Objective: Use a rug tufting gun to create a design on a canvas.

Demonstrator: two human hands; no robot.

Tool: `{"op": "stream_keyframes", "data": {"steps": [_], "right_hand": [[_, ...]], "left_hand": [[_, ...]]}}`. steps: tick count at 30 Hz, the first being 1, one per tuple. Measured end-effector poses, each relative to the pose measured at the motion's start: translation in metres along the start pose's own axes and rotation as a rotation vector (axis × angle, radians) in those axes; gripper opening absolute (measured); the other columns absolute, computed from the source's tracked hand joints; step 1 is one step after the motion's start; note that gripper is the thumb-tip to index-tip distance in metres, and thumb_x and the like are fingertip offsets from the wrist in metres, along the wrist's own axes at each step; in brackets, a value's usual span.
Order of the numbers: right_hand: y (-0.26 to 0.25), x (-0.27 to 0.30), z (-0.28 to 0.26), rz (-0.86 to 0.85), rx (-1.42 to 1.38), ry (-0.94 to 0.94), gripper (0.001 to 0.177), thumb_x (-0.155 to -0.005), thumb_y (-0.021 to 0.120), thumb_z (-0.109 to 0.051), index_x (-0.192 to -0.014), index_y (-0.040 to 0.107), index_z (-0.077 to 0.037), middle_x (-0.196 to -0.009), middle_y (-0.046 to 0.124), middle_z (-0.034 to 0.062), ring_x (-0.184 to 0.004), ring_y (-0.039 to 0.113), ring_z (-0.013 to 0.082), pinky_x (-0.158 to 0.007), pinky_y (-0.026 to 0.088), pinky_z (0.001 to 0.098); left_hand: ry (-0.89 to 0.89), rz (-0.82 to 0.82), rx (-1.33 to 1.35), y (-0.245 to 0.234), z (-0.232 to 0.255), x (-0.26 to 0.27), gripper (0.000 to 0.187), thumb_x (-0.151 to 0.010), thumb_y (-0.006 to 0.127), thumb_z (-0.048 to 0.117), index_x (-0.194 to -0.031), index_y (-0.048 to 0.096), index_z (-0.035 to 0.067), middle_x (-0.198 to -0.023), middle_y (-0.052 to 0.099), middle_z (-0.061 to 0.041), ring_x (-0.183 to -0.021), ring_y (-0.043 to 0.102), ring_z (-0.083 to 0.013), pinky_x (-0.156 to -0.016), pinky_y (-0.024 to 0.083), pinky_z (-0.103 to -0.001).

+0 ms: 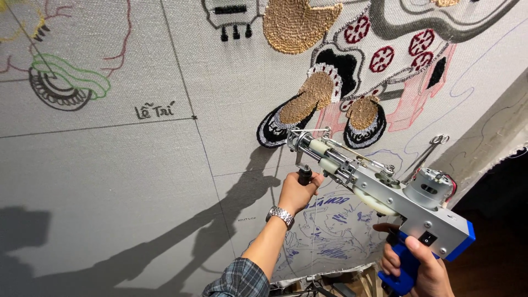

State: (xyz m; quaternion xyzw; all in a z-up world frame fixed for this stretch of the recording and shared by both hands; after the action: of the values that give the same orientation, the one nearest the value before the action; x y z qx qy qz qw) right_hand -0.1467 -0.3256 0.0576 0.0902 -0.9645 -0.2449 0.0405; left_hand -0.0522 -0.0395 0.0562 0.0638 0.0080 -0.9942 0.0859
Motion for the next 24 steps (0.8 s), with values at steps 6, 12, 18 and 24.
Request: {"op": "stream_keyframes", "data": {"steps": [6, 12, 18, 24], "right_hand": [[0.008, 0.0, 0.003, 0.022, 0.009, 0.077, 0.064, -0.087, 0.061, -0.033, -0.132, 0.051, 0.011, -0.061, 0.045, 0.0094, -0.049, 0.043, 0.0157, -0.05, 0.042, 0.035], [0.022, -0.001, 0.002, -0.012, 0.05, 0.108, 0.059, -0.09, 0.058, -0.033, -0.129, 0.052, 0.011, -0.062, 0.047, 0.01, -0.049, 0.044, 0.0163, -0.05, 0.042, 0.0354], [0.038, 0.0, -0.002, 0.037, 0.105, 0.12, 0.059, -0.09, 0.058, -0.034, -0.126, 0.058, 0.012, -0.061, 0.046, 0.0089, -0.048, 0.043, 0.0155, -0.048, 0.041, 0.0349], [0.061, 0.003, -0.008, 0.077, 0.138, 0.108, 0.055, -0.09, 0.058, -0.033, -0.123, 0.059, 0.011, -0.059, 0.047, 0.0092, -0.048, 0.044, 0.016, -0.046, 0.04, 0.0336]], "left_hand": [[0.012, -0.023, 0.097, 0.0, -0.014, -0.002, 0.035, -0.088, 0.078, 0.027, -0.109, 0.075, -0.001, -0.08, 0.074, -0.003, -0.059, 0.063, -0.0078, -0.057, 0.05, -0.025], [-0.054, 0.011, 0.067, -0.009, -0.012, 0.002, 0.04, -0.087, 0.079, 0.029, -0.112, 0.074, -0.001, -0.08, 0.074, -0.002, -0.059, 0.063, -0.0072, -0.058, 0.05, -0.024], [-0.064, 0.012, 0.059, -0.012, -0.021, -0.003, 0.044, -0.085, 0.08, 0.031, -0.114, 0.074, -0.002, -0.08, 0.075, -0.004, -0.059, 0.062, -0.0067, -0.058, 0.05, -0.024], [-0.067, 0.01, 0.068, -0.018, -0.021, -0.01, 0.046, -0.084, 0.082, 0.031, -0.115, 0.073, -0.003, -0.083, 0.076, -0.004, -0.059, 0.061, -0.0073, -0.058, 0.051, -0.025]]}}
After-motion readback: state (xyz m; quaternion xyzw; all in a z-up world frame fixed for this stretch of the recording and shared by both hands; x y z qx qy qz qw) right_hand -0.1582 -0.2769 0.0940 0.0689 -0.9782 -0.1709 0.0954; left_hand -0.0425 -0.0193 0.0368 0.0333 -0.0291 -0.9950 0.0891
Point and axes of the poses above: each hand's wrist, its own x-axis away from the middle knuckle, its own y-axis out of the palm, z = x × y, the point moved 2 cm from there along -x, towards the middle knuckle
